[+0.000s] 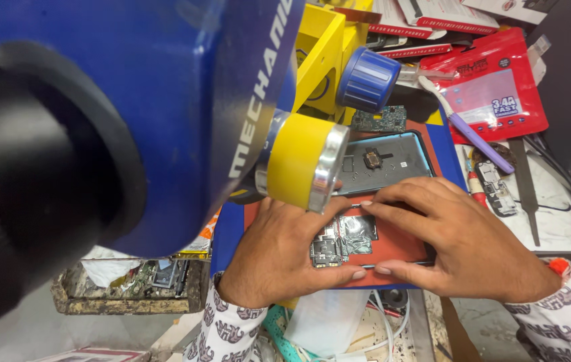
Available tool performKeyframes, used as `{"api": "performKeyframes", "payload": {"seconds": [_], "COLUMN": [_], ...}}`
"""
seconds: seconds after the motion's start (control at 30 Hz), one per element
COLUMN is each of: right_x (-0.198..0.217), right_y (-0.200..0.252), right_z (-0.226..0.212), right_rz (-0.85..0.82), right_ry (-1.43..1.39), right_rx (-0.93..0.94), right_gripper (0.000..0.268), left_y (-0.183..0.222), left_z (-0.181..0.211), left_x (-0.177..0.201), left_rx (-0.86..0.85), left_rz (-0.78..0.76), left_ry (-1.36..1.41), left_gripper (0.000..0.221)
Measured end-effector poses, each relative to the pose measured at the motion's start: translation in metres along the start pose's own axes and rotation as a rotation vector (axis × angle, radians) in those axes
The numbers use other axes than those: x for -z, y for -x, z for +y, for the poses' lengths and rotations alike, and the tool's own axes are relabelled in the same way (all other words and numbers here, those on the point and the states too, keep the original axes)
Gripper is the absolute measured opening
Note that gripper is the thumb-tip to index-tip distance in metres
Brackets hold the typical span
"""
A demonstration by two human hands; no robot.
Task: The person removes a black component from the internal chassis of a mobile phone and uses tweezers to manipulate small internal parts.
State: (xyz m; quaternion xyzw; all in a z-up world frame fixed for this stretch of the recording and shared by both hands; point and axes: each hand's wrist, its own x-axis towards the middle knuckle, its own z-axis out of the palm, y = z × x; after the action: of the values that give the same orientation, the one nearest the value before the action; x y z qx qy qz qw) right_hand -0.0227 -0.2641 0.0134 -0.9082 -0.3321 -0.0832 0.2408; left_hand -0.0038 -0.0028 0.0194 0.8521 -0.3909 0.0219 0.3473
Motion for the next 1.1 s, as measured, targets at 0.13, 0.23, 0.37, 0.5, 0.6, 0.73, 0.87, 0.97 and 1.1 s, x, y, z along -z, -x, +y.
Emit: {"api": "performKeyframes", "payload": {"seconds": [0.13, 0.23, 0.37, 0.5, 0.6, 0.73, 0.87, 0.97, 1.1], "right_x": [-0.003, -0.005, -0.008, -0.010, -0.007, -0.004, -0.002, -0.001, 0.000], "right_y": [0.001, 0.003, 0.007, 0.008, 0.004, -0.001, -0.003, -0.002, 0.003], "right_z": [0.004, 0.006, 0.008, 0.010, 0.005, -0.002, -0.004, -0.004, -0.003], "right_rz": [-0.007, -0.023, -0.007, 0.017, 0.020, 0.006, 0.024, 0.021, 0.162], "right_ry": [0.012, 0.031, 0.062, 0.083, 0.106, 0.115, 0.127, 0.103, 0.038], "right_rx": [0.036, 0.034, 0.047, 0.072, 0.067, 0.034, 0.044, 0.031, -0.049], "right_gripper": [0.072, 0.071, 0.072, 0.072, 0.070, 0.068, 0.066, 0.067, 0.058], "left_y": [-0.001, -0.001, 0.000, 0.000, 0.000, 0.001, 0.002, 0.001, 0.001], "left_z": [-0.001, 0.000, 0.001, 0.001, 0.000, -0.002, -0.001, -0.001, 0.000], "left_x": [-0.001, -0.002, 0.000, 0.000, -0.001, -0.003, -0.003, -0.002, 0.000], "left_rx": [0.029, 0.019, 0.053, 0.023, 0.048, 0.042, 0.027, -0.006, -0.023], "left_rz": [-0.014, 0.015, 0.005, 0.025, 0.003, 0.029, 0.062, 0.075, 0.078], "left_ry": [0.005, 0.002, 0.030, 0.042, 0.050, 0.006, -0.030, -0.043, -0.065], "left_gripper": [0.079, 0.077, 0.075, 0.076, 0.075, 0.073, 0.073, 0.079, 0.092]}}
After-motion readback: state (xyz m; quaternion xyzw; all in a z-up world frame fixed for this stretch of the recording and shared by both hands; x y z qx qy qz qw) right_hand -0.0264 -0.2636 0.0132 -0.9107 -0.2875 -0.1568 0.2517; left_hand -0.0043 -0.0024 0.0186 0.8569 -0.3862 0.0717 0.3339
